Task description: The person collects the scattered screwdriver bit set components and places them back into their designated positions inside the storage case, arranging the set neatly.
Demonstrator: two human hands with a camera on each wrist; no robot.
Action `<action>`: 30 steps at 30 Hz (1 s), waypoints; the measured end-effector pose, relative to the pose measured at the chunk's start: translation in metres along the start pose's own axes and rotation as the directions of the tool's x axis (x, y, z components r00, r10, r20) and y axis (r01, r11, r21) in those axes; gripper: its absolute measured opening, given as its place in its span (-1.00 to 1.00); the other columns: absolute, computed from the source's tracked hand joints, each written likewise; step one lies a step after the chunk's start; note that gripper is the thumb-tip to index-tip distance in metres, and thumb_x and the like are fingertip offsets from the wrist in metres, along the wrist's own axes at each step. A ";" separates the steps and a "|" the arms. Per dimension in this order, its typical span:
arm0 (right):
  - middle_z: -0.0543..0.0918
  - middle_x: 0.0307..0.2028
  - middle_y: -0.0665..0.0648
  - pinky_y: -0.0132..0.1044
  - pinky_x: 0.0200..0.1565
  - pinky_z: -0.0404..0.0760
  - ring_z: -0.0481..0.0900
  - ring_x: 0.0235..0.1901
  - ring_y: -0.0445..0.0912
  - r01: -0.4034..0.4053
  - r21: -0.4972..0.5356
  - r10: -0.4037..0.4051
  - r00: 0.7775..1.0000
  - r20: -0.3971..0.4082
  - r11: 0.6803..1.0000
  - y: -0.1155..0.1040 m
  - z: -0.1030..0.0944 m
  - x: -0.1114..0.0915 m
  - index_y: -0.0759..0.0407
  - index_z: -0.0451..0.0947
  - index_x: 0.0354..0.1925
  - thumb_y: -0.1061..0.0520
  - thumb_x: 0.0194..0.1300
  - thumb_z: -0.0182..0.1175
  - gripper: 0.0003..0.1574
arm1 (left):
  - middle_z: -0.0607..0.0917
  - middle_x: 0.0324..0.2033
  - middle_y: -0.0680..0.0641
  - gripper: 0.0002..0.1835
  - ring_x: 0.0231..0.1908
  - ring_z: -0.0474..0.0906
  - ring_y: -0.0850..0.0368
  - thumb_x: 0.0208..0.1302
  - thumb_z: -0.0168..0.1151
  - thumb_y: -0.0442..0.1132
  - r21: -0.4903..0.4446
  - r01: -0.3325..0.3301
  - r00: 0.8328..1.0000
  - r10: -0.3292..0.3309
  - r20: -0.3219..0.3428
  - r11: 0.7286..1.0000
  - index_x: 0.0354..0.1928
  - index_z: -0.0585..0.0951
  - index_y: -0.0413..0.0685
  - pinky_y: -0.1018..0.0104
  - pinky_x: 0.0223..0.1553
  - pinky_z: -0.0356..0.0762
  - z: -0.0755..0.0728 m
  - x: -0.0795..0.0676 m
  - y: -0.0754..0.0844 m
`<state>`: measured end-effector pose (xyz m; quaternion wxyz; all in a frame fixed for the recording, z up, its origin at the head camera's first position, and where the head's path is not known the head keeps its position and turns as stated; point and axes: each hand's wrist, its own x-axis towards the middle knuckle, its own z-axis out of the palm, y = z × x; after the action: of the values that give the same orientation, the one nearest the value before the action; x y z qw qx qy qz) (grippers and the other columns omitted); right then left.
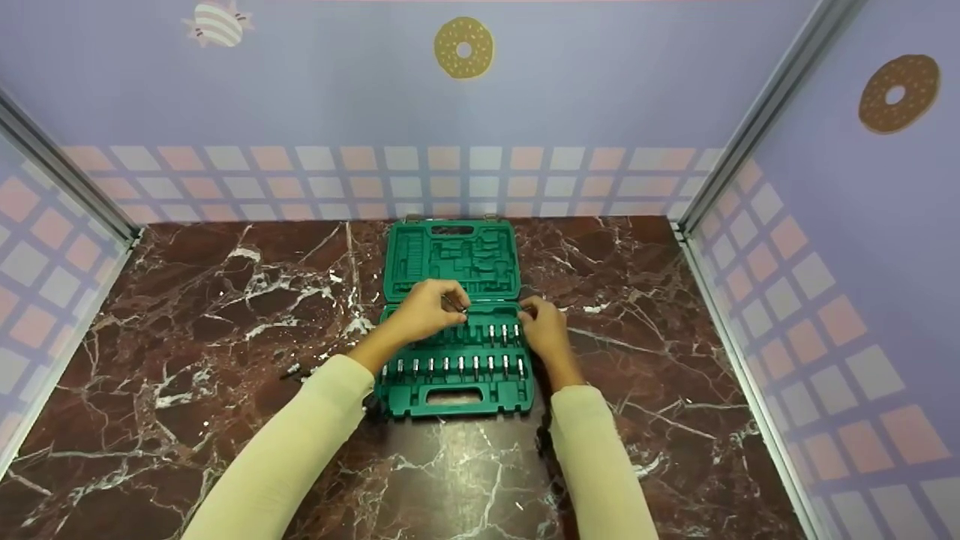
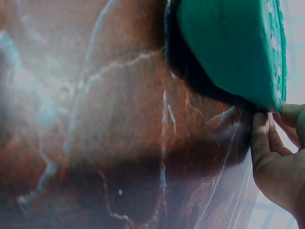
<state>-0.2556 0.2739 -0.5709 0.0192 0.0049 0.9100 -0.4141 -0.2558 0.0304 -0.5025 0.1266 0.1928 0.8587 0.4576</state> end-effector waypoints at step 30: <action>0.72 0.00 0.36 0.14 0.10 0.60 0.66 0.01 0.23 -0.008 -0.019 0.007 0.999 -0.039 1.000 -0.003 0.001 0.000 0.31 0.66 0.07 0.22 0.48 0.21 -0.73 | 0.68 -0.13 -0.07 -0.97 -0.07 0.61 0.05 0.33 0.41 -0.30 0.314 0.022 0.998 -0.039 0.047 0.949 -0.28 0.73 -0.09 0.14 -0.03 0.67 0.037 0.022 -0.010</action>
<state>-0.2560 0.2710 -0.5694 0.0029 0.0163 0.9142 -0.4049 -0.2629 0.0628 -0.5321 0.1243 0.2090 0.9196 0.3085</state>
